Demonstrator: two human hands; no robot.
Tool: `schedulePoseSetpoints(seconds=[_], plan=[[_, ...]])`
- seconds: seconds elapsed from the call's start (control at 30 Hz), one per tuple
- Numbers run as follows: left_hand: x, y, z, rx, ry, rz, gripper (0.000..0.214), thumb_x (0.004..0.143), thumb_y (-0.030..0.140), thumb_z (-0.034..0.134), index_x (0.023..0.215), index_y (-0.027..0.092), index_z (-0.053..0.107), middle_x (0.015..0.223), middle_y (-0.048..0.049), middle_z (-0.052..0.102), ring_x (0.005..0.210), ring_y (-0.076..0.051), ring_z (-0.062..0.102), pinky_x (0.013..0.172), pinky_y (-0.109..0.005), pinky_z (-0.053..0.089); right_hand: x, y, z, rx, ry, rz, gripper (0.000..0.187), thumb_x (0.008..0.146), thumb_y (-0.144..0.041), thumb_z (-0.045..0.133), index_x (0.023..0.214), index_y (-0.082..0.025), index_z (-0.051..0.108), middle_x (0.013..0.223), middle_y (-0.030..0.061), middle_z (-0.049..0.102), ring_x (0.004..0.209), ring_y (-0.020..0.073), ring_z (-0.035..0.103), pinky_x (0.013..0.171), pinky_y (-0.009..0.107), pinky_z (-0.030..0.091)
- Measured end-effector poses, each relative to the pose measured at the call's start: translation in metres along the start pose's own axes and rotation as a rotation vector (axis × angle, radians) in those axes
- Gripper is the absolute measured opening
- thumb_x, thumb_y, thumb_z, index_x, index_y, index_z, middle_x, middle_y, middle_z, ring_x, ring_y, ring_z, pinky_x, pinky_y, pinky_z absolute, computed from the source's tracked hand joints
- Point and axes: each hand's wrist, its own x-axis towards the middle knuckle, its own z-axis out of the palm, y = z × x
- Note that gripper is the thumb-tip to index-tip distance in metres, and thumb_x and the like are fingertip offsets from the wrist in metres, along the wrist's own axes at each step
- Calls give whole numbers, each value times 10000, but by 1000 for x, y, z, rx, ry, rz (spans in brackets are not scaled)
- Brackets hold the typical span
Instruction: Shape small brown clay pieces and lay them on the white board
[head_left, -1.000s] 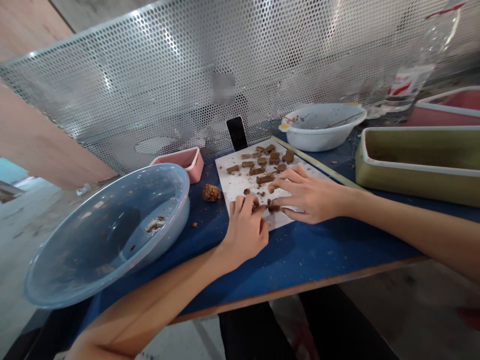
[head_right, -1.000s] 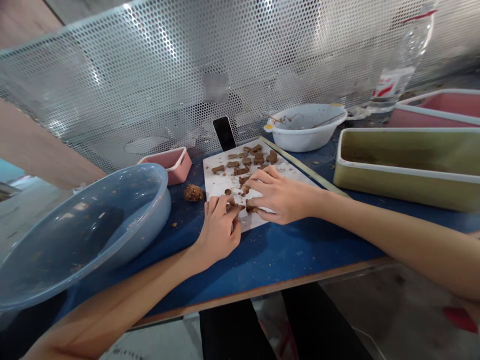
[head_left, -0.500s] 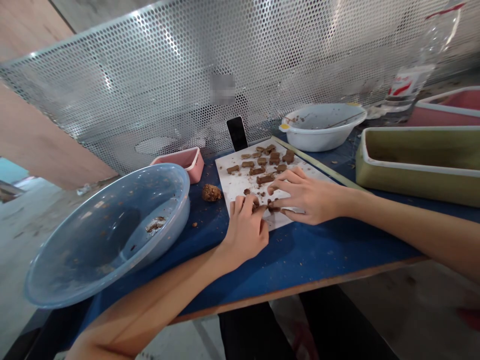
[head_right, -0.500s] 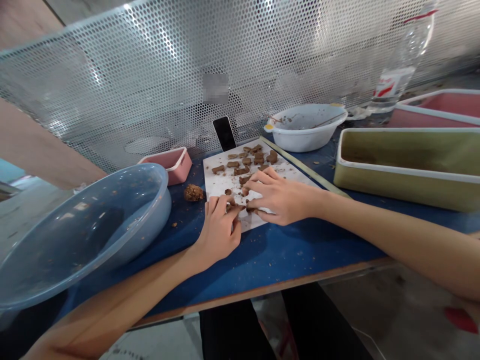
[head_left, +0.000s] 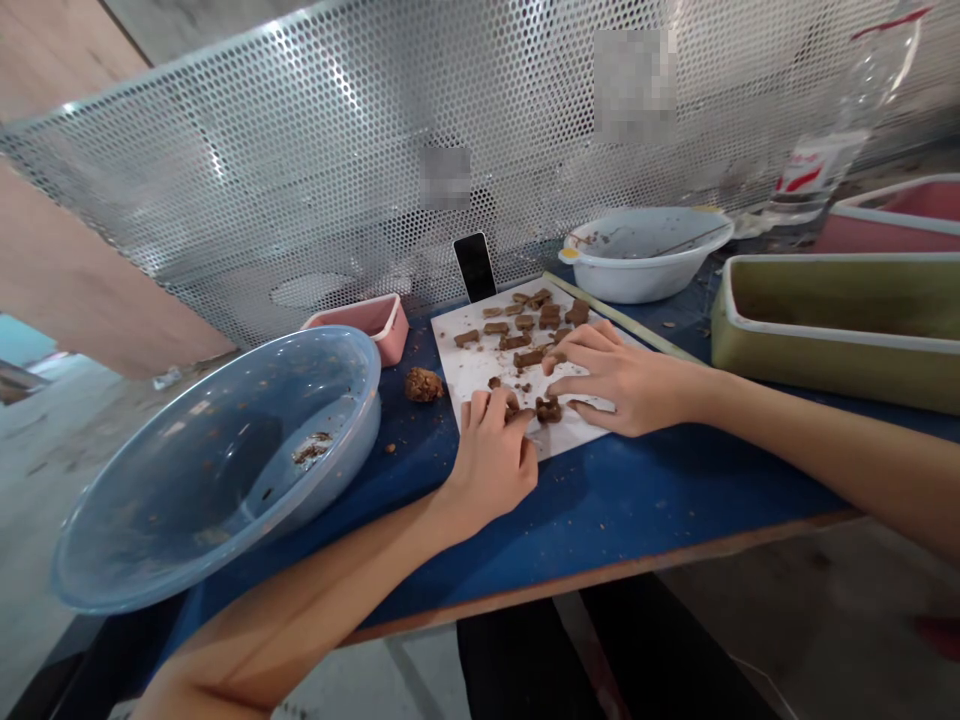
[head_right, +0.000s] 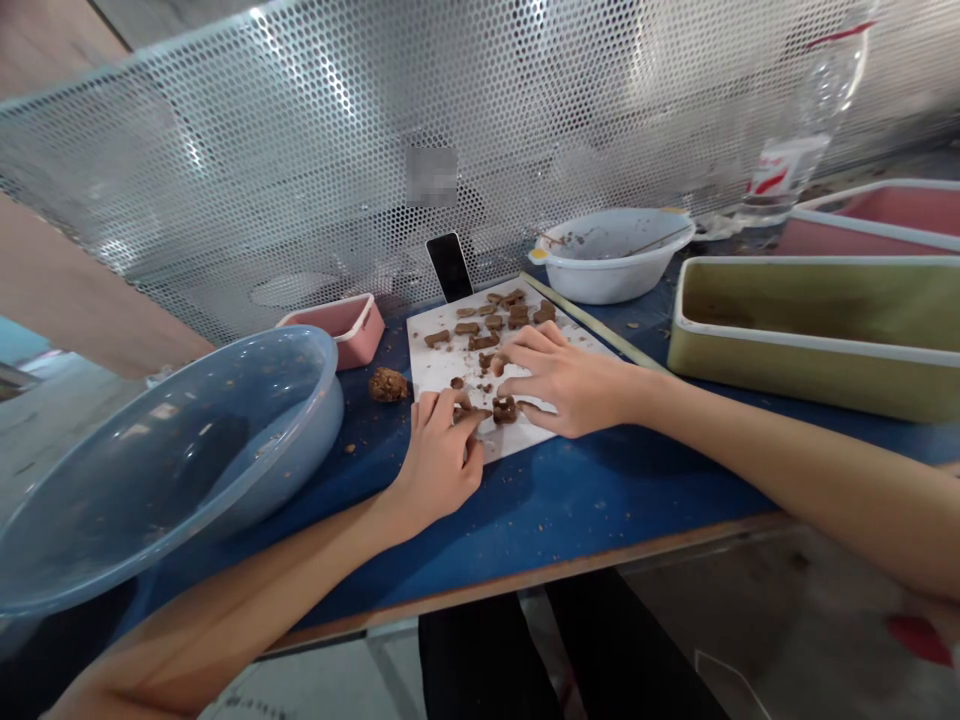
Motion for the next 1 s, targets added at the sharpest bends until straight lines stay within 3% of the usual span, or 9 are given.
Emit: schedulePoseSetpoints(seconds=[0.17, 0.4, 0.77, 1.0], plan=[[0, -1, 0, -16, 33, 11, 283, 949, 112, 620, 1146, 175, 814, 1249, -161, 614, 1170, -350, 511, 1037, -551, 502, -3, 10, 0, 93, -6, 58, 201, 1081, -319, 616, 1114, -226, 792, 1360, 164, 650, 1284, 361, 531, 1097, 587, 441], [0, 0, -1, -32, 45, 2, 251, 950, 115, 623, 1076, 175, 831, 1232, -166, 612, 1163, -350, 508, 1044, -552, 514, -2, 7, 4, 73, -78, 84, 244, 1117, -403, 589, 1141, -301, 809, 1344, 126, 662, 1258, 340, 555, 1060, 555, 478], [1, 0, -2, -50, 39, 2, 274, 951, 105, 624, 1074, 187, 854, 1209, -158, 610, 1143, -341, 497, 1035, -542, 512, -1, 9, 11, 12, -58, 28, 304, 1158, -410, 540, 1087, -296, 813, 1347, 113, 641, 1255, 316, 523, 1047, 528, 448], [0, -2, 0, -46, 43, 23, 249, 944, 96, 637, 957, 194, 866, 1202, -161, 601, 1142, -343, 497, 1022, -546, 516, -1, 4, 8, 4, -58, 51, 264, 1135, -427, 567, 1144, -275, 783, 1363, 123, 647, 1272, 333, 543, 1069, 549, 455]])
